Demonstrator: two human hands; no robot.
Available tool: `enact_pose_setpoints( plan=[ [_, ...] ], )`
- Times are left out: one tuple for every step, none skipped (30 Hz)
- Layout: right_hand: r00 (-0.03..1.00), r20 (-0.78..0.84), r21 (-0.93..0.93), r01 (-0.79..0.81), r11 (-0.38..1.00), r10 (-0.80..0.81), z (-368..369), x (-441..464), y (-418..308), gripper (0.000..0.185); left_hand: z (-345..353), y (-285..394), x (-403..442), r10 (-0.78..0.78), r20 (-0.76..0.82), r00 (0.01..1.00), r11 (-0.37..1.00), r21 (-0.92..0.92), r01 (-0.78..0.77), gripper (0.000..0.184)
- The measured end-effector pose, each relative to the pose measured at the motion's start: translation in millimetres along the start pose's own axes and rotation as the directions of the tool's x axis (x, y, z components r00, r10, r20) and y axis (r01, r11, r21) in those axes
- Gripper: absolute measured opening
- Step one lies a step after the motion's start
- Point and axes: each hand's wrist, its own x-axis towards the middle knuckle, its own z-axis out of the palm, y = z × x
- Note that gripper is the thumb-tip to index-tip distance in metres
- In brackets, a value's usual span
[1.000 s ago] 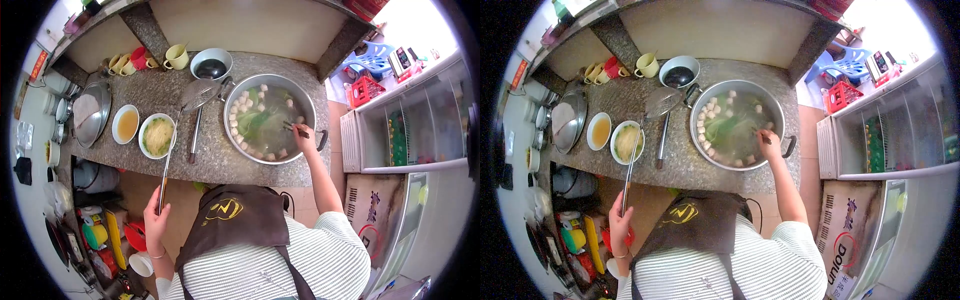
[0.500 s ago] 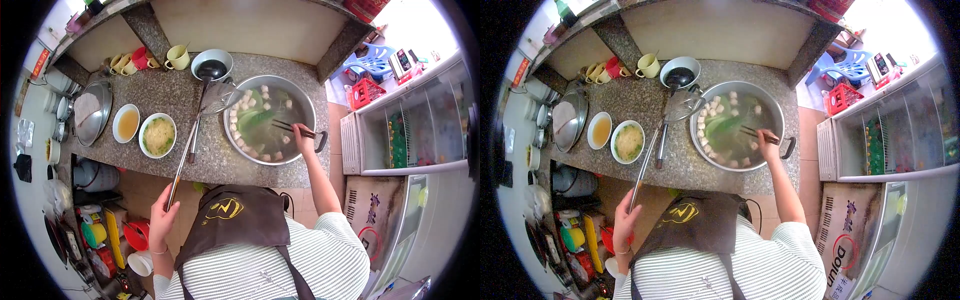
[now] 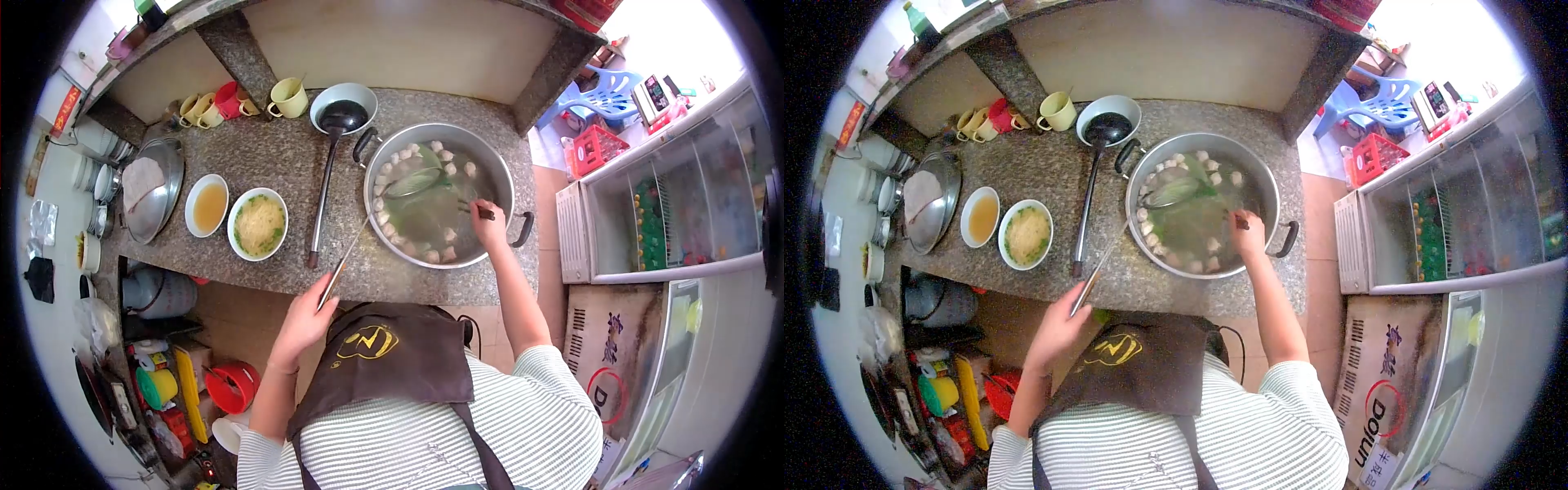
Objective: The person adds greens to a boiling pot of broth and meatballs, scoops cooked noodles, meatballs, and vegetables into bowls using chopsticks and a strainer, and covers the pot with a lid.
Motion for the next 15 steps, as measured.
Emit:
enact_pose_setpoints(
  plan=[
    [0.996, 0.088, -0.088, -0.023, 0.996, 0.031, 1.5, -5.0, 1.4, 0.018, 8.0, 2.0, 12.1, 0.0, -0.005, 1.0, 1.0, 0.0, 0.0, 0.047],
    [0.996, 0.088, -0.088, -0.018, 0.996, 0.026, 2.4, -11.4, 1.6, 0.018, 16.6, 5.9, 25.4, -0.05, 0.058, 0.997, 0.988, 0.148, 0.041, 0.046],
    [0.993, 0.084, 0.1, -0.092, 0.991, 0.084, 3.0, -18.9, 1.6, 0.019, 25.3, 8.5, 36.6, -0.109, 0.112, 0.988, 0.953, 0.294, 0.072, 0.046],
    [0.986, 0.091, 0.283, -0.161, 0.946, 0.141, 3.6, -24.2, 2.5, 0.019, 34.4, 9.1, 46.0, -0.108, 0.108, 0.988, 0.954, 0.291, 0.073, 0.046],
    [0.98, 0.134, 0.364, -0.187, 0.912, 0.147, -1.3, -25.0, 4.0, 0.021, 43.7, 9.2, 54.5, -0.094, 0.103, 0.99, 0.907, 0.419, 0.043, 0.046],
    [0.981, 0.133, 0.361, -0.182, 0.915, 0.142, -6.0, -29.1, 5.0, 0.021, 51.0, 9.2, 61.3, -0.08, 0.102, 0.992, 0.841, 0.541, 0.012, 0.047],
    [0.973, 0.092, 0.488, -0.231, 0.842, 0.214, -22.0, -32.4, -8.2, 0.022, 55.4, 9.3, 66.3, -0.1, 0.152, 0.983, 0.822, 0.57, -0.005, 0.05],
    [0.955, 0.062, 0.607, -0.268, 0.748, 0.291, -38.6, -34.0, -20.9, 0.023, 56.0, 9.6, 71.3, -0.096, 0.153, 0.984, 0.823, 0.568, -0.008, 0.05],
    [0.956, 0.069, 0.588, -0.27, 0.762, 0.286, -54.0, -34.9, -30.1, 0.021, 56.9, 10.2, 75.7, -0.155, 0.233, 0.96, 0.822, 0.569, -0.006, 0.049],
    [0.962, 0.055, 0.629, -0.242, 0.739, 0.268, -59.4, -35.0, -29.4, 0.022, 59.2, 9.9, 77.5, -0.212, 0.313, 0.926, 0.821, 0.571, -0.005, 0.048],
    [0.958, 0.052, 0.659, -0.245, 0.711, 0.282, -66.2, -37.1, -29.4, 0.022, 62.8, 1.6, 80.1, -0.147, 0.324, 0.935, 0.808, 0.584, -0.076, 0.049],
    [0.954, 0.046, 0.689, -0.245, 0.682, 0.296, -73.3, -39.0, -30.6, 0.022, 62.2, -2.4, 82.5, -0.141, 0.331, 0.933, 0.808, 0.584, -0.086, 0.049],
    [0.956, 0.039, 0.666, -0.242, 0.706, 0.291, -78.0, -40.4, -23.3, 0.023, 55.4, 4.7, 87.2, -0.305, 0.429, 0.85, 0.913, 0.386, 0.132, 0.044],
    [0.953, 0.05, 0.641, -0.26, 0.722, 0.3, -90.7, -40.7, -27.7, 0.024, 50.8, 8.5, 90.4, -0.416, 0.554, 0.721, 0.907, 0.192, 0.375, 0.04],
    [0.942, 0.052, 0.621, -0.291, 0.728, 0.332, -105.4, -40.5, -33.9, 0.024, 46.2, 5.3, 91.2, -0.381, 0.621, 0.684, 0.876, 0.006, 0.483, 0.03]
  ],
)
